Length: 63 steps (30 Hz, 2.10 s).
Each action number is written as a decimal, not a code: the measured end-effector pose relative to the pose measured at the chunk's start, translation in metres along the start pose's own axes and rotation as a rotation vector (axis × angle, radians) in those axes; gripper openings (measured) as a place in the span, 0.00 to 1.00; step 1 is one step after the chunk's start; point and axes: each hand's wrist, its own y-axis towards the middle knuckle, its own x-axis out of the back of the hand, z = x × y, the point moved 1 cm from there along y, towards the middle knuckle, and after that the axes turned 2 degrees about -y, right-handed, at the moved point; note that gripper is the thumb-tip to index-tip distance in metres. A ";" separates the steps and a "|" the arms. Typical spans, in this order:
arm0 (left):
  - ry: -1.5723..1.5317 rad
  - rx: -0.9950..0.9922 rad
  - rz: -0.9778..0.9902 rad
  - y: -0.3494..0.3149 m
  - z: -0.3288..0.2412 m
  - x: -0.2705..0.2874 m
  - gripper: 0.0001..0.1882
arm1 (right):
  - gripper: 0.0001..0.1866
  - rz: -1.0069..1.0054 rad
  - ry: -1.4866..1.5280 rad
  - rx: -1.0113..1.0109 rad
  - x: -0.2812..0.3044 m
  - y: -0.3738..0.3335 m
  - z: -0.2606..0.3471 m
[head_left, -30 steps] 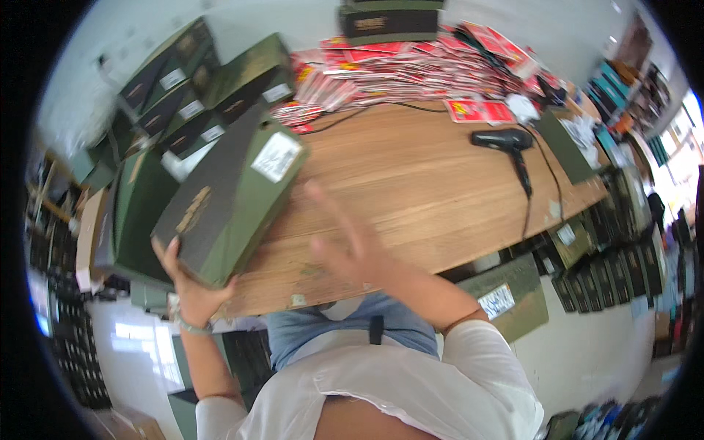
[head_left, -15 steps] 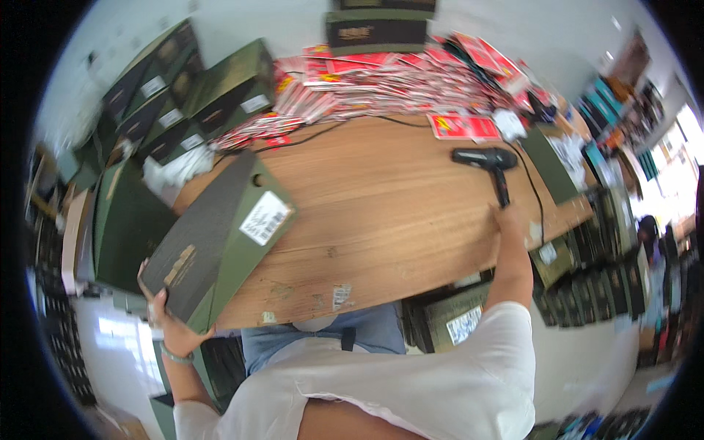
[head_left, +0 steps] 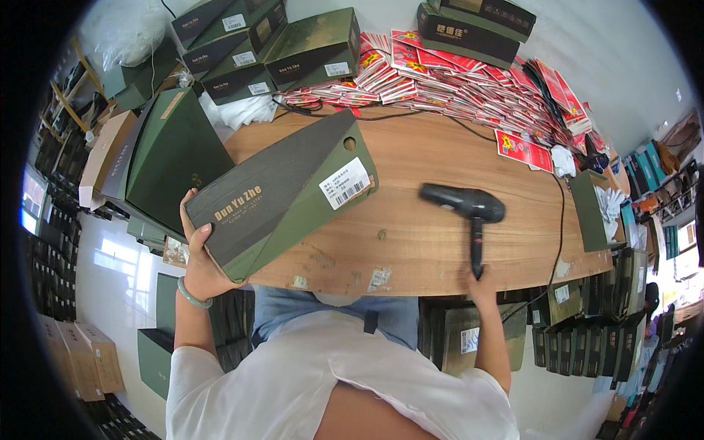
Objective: The person places a red card and tissue paper into a green shoebox containing a pair of gray sneakers, then closes the box. They use a handheld heat gun to warm the label area on the box lid and press the label down. The person repeats the process with a second shoebox.
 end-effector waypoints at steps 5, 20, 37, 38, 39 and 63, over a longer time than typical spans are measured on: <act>-0.049 -0.039 0.002 0.002 0.006 -0.001 0.57 | 0.28 0.583 0.369 -0.049 -0.022 -0.020 0.054; -0.057 -0.047 -0.012 -0.006 -0.003 -0.001 0.53 | 0.28 0.646 0.020 0.085 -0.083 0.032 0.179; -0.079 -0.020 0.015 -0.022 0.005 -0.004 0.56 | 0.21 0.088 0.964 -0.087 -0.010 -0.111 0.136; -0.072 -0.033 0.008 -0.022 0.003 -0.004 0.56 | 0.23 0.033 0.987 -0.016 0.004 -0.116 0.141; -0.069 -0.048 0.009 -0.019 0.000 -0.005 0.55 | 0.26 -0.045 0.979 0.039 0.018 -0.123 0.147; -0.026 -0.082 -0.033 -0.023 -0.010 -0.009 0.57 | 0.38 -0.014 0.783 0.314 0.081 -0.161 0.190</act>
